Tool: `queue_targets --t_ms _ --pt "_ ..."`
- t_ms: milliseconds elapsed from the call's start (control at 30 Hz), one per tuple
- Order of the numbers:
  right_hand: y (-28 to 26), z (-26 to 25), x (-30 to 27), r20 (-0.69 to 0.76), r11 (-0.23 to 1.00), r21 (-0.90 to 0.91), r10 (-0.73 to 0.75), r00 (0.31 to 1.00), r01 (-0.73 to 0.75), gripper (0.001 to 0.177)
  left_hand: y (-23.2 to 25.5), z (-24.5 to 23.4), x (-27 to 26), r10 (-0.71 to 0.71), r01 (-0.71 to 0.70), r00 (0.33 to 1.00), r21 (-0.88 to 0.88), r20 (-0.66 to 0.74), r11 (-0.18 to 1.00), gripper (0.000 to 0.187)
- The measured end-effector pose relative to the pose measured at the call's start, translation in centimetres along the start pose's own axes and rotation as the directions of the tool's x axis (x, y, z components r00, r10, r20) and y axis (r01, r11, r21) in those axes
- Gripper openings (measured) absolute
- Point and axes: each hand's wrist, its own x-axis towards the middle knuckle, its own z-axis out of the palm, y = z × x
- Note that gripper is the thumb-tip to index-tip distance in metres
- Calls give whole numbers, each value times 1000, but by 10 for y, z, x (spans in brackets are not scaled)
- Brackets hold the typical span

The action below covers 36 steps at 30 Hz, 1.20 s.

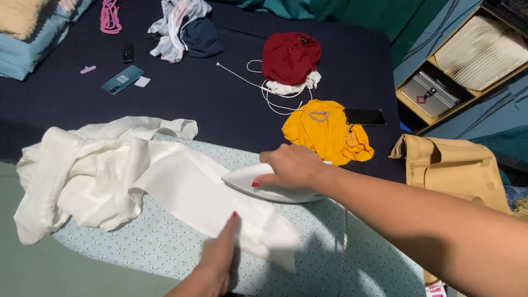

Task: Ironing a white long-sleeved shirt on an ironing board.

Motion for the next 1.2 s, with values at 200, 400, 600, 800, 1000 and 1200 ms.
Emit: queue_targets --t_ms 200,400,600,800,1000,1200 --pt "6 7 -6 -10 999 -11 -42 999 41 56 76 -43 12 239 -358 898 -295 -370 886 62" --pt "4 9 -21 11 996 -16 -85 996 86 53 149 -93 63 291 -231 956 -662 -19 713 48" --pt "-1 16 -17 49 986 -95 -136 989 140 52 208 -116 8 307 -374 927 -490 -215 788 45" --pt "-29 17 12 28 996 -56 -63 998 64 58 173 -139 75 425 -453 891 -323 -157 831 37" --pt "-67 1 48 15 992 8 123 992 -123 62 141 -139 58 444 -464 884 -166 -146 870 22" --pt "-54 -3 42 90 999 -31 39 995 -36 61 145 -143 92 414 -419 907 -52 -81 907 18"
